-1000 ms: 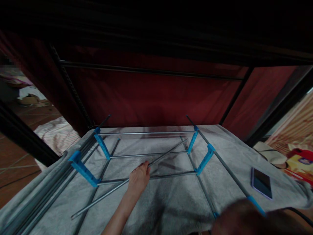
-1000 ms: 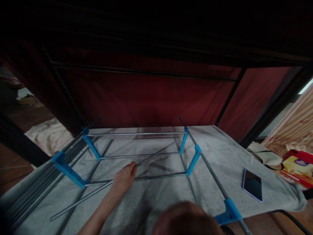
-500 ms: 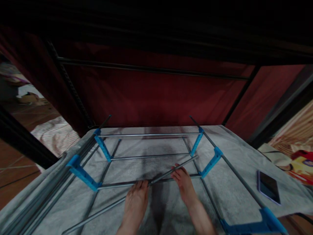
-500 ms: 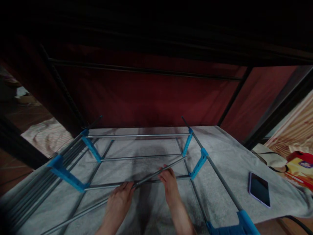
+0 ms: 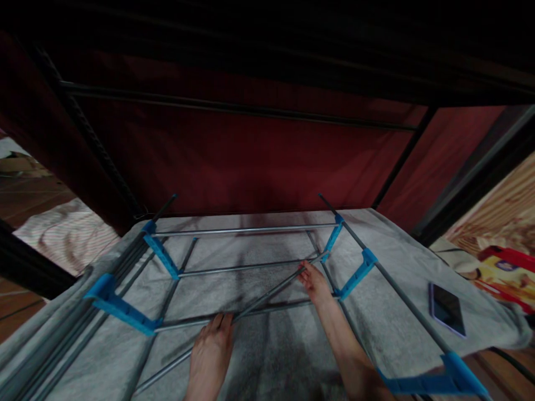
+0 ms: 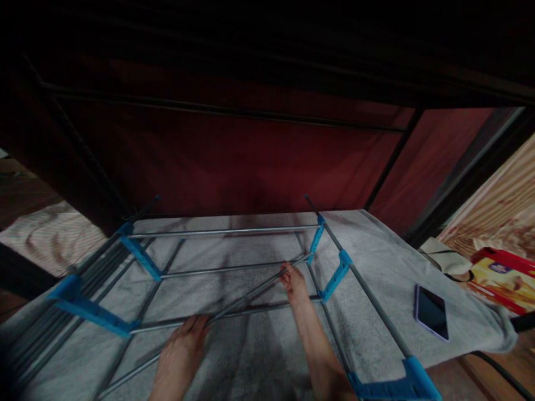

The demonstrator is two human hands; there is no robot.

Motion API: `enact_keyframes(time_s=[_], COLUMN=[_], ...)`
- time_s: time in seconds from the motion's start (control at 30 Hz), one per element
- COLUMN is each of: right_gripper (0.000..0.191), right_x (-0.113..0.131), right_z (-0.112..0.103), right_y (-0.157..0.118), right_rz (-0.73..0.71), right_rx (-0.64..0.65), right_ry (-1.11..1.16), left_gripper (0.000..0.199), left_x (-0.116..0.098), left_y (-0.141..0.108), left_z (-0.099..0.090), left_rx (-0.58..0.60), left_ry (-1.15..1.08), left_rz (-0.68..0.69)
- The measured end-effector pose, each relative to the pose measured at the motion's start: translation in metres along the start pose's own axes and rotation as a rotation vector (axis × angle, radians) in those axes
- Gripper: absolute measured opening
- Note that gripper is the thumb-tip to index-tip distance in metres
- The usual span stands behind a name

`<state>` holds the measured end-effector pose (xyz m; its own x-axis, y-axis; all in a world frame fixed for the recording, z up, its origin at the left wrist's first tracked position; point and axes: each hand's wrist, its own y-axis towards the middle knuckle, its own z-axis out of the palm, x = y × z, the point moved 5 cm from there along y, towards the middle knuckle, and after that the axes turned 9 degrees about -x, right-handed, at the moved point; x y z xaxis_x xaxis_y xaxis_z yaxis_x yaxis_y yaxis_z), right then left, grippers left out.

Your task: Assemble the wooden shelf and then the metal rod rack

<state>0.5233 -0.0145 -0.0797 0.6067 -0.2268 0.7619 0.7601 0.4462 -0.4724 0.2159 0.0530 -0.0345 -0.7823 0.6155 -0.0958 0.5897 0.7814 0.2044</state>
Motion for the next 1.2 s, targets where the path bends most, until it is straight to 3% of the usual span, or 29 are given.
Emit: enact_keyframes(time_s=[0.3,0.87,1.07,1.2], right_gripper=[0.006,0.01,0.014,0.02], right_x=[-0.007,0.006,0.01,0.019], right_z=[0.004,0.01,0.004,-0.019], right_y=[0.013,0.017,0.02,0.027], right_rz=[0.028,0.022,-0.092,-0.296], right_rx=[0.027,0.056,0.0,-0.18], right_ry=[-0.047,-0.065,-0.145,-0.225], left_gripper=[0.04,0.039,0.036,0.038], left_x=[0.009,0.008,0.005,0.002], left_y=[-0.002,0.037,0.052,0.061], left_z=[0.014,-0.007,-0.013,-0.019], left_rx=[0.021,-0.01,-0.061,-0.087], left_ry=[-0.003,0.033,-0.026,-0.059], left_rz=[-0.072,0.035,0.055,0.081])
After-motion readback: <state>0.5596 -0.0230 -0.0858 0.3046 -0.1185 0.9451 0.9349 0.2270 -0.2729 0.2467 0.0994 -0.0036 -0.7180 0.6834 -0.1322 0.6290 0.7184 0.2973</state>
